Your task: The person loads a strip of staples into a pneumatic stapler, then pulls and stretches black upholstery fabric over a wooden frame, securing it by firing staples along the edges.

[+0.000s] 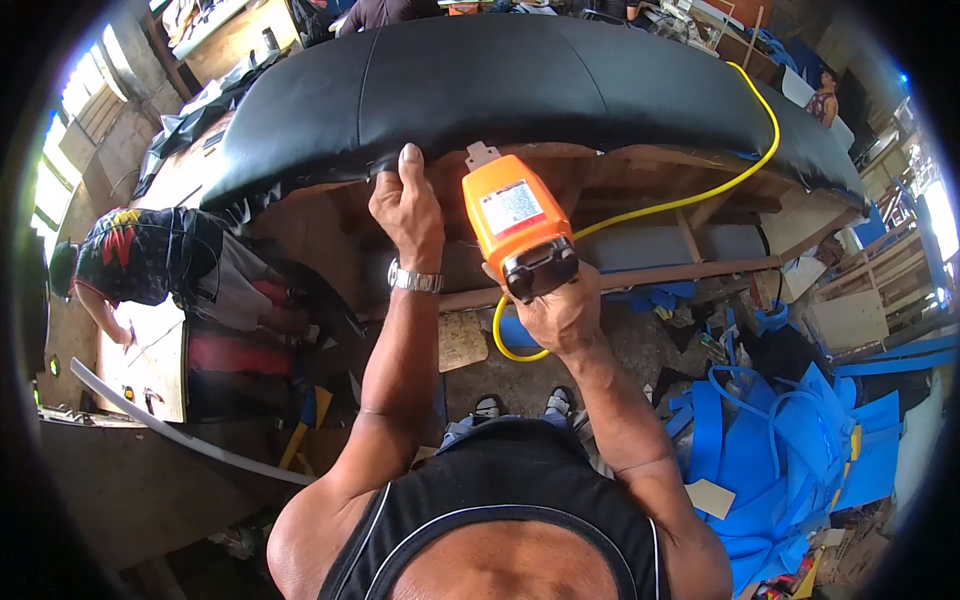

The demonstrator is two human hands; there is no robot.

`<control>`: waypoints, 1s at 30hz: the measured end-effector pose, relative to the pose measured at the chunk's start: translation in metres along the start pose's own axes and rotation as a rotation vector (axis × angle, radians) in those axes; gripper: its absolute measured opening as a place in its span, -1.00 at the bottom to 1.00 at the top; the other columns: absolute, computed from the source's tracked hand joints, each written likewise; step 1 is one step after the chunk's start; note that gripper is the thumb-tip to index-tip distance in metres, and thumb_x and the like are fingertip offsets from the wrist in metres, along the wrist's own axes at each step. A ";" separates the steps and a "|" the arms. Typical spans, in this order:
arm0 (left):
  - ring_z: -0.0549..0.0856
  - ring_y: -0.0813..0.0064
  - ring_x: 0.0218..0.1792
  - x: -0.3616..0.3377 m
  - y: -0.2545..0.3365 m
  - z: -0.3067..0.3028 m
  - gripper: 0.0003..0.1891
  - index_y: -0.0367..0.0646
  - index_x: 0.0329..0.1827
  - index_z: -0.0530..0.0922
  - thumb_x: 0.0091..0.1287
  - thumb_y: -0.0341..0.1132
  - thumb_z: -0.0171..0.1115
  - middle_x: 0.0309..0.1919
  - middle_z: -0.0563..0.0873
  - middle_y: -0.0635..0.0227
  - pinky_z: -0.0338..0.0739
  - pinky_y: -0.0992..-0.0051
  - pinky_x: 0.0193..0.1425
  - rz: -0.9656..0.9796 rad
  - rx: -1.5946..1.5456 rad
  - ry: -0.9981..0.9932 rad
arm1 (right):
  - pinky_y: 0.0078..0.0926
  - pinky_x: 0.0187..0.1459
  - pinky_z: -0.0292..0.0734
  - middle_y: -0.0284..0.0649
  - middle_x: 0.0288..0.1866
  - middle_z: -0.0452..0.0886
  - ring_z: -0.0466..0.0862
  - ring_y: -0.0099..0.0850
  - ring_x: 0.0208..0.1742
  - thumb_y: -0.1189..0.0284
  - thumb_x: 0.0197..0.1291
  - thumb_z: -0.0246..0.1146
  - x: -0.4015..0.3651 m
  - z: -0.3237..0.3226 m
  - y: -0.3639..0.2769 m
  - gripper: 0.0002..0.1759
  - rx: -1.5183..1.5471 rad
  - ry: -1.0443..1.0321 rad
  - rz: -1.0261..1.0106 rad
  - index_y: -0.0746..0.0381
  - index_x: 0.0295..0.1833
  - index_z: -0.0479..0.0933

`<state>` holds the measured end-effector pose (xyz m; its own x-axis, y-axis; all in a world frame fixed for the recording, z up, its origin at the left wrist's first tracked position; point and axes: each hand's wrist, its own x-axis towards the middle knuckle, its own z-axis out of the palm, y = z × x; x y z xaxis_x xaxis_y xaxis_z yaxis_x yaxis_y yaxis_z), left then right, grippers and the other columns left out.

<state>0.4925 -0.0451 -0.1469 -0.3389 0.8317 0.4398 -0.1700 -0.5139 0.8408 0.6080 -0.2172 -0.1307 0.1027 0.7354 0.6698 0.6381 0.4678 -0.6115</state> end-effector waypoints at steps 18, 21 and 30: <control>0.37 0.74 -0.61 0.005 -0.013 -0.008 -0.51 -0.15 -0.60 0.45 0.54 -0.16 0.32 -0.68 0.51 0.56 0.22 0.56 -0.56 -0.082 -0.187 -0.074 | -0.23 -0.16 0.73 -0.03 -0.21 0.76 0.80 0.00 -0.18 0.56 0.07 0.48 0.008 0.046 0.026 -0.51 -0.176 0.011 -0.088 0.24 0.15 0.55; 0.31 0.83 -0.60 0.007 0.014 -0.011 -0.51 -0.07 -0.61 0.43 0.54 -0.13 0.31 -0.68 0.46 0.62 0.15 0.61 -0.57 -0.357 -0.383 -0.053 | -0.23 -0.17 0.74 -0.04 -0.20 0.76 0.80 -0.02 -0.18 0.55 0.07 0.49 0.009 0.045 0.023 -0.52 -0.151 0.010 -0.104 0.24 0.14 0.56; 0.34 0.77 -0.53 0.004 -0.011 -0.017 -0.60 -0.26 -0.43 0.56 0.60 -0.19 0.23 -0.63 0.49 0.60 0.25 0.53 -0.51 -0.060 -0.034 -0.063 | -0.23 -0.17 0.73 -0.04 -0.20 0.76 0.80 -0.04 -0.21 0.51 0.07 0.50 0.016 0.056 0.011 -0.38 -0.189 -0.007 -0.058 0.21 0.29 0.52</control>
<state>0.4771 -0.0399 -0.1600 -0.2687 0.8721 0.4089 -0.2194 -0.4688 0.8556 0.5737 -0.1729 -0.1501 0.0570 0.7135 0.6983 0.7745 0.4098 -0.4819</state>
